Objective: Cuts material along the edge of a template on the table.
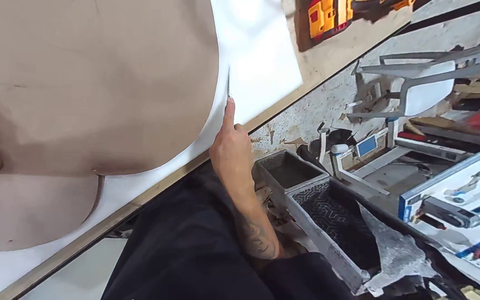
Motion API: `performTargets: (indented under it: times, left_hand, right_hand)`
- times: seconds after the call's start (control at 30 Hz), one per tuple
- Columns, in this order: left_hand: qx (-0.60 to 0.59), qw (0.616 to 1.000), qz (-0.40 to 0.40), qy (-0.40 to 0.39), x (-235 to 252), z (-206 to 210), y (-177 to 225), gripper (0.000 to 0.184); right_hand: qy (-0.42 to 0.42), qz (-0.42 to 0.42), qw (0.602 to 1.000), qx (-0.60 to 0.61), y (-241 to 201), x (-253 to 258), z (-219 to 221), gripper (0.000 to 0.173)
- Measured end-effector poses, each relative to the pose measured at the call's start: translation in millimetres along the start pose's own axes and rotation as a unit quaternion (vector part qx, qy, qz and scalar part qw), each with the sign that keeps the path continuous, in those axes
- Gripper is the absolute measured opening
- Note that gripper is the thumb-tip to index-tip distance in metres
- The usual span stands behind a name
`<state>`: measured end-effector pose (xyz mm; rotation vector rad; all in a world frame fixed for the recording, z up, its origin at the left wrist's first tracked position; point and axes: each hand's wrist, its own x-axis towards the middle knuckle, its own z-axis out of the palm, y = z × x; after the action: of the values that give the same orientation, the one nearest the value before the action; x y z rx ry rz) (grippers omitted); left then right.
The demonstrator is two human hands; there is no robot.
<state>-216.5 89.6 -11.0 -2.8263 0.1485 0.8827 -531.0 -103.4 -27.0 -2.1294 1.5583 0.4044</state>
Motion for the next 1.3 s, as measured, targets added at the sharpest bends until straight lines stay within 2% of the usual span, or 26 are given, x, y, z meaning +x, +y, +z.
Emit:
performTargets:
  times: [0.07, 0.2, 0.33, 0.47, 0.57, 0.7, 0.77, 0.9, 0.97, 1.03, 1.13, 1.3]
  left_hand:
    - [-0.016, 0.998, -0.058, -0.011, -13.3, -7.4, 3.2, 0.027]
    - [-0.055, 0.996, -0.042, -0.048, -22.8, -12.1, -4.5, 0.031]
    - [0.039, 0.994, -0.054, -0.088, -15.1, -8.9, -5.5, 0.035]
    - [-0.092, 0.995, -0.037, -0.014, -11.0, -4.0, -12.9, 0.025]
    - [-0.202, 0.979, -0.029, -0.014, -7.2, -0.5, -16.4, 0.022]
    - [-0.111, 0.994, 0.007, -0.007, -6.1, 0.0, -25.7, 0.026]
    - [-0.132, 0.991, 0.034, -0.006, -3.9, 0.1, -29.0, 0.024]
    - [-0.214, 0.976, 0.017, -0.043, -0.4, 3.4, -32.8, 0.023]
    - [-0.174, 0.983, 0.038, -0.051, 0.6, 4.2, -35.4, 0.025]
    - [-0.091, 0.993, 0.073, -0.023, 0.1, 3.1, -41.4, 0.028]
    - [-0.010, 0.997, 0.078, -0.006, 2.9, 3.3, -47.2, 0.034]
    - [-0.003, 0.997, 0.082, 0.003, 10.9, 5.8, -57.3, 0.034]
  right_hand:
    - [-0.013, 0.016, 1.000, -0.003, -3.4, -5.1, 1.8, 0.079]
    - [-0.007, 0.024, 1.000, -0.008, -5.5, -14.2, 8.1, 0.078]
    - [0.028, 0.018, 0.999, 0.014, -4.0, -24.7, 16.3, 0.072]
    - [0.036, 0.023, 0.999, 0.033, -4.4, -34.2, 24.3, 0.067]
    - [0.049, 0.028, 0.998, 0.041, -6.8, -42.0, 30.4, 0.066]
    - [0.056, 0.041, 0.996, 0.064, -13.1, -52.8, 37.8, 0.067]
    - [0.053, 0.051, 0.995, 0.074, -17.8, -57.0, 41.4, 0.069]
    - [0.040, 0.070, 0.994, 0.079, -26.4, -66.3, 47.6, 0.071]
    - [0.038, 0.078, 0.993, 0.081, -29.8, -71.6, 51.2, 0.071]
    - [0.036, 0.084, 0.992, 0.082, -32.5, -77.7, 55.3, 0.073]
    - [0.044, 0.089, 0.992, 0.083, -35.8, -85.2, 62.4, 0.073]
    - [0.048, 0.100, 0.988, 0.104, -43.3, -96.2, 72.5, 0.073]
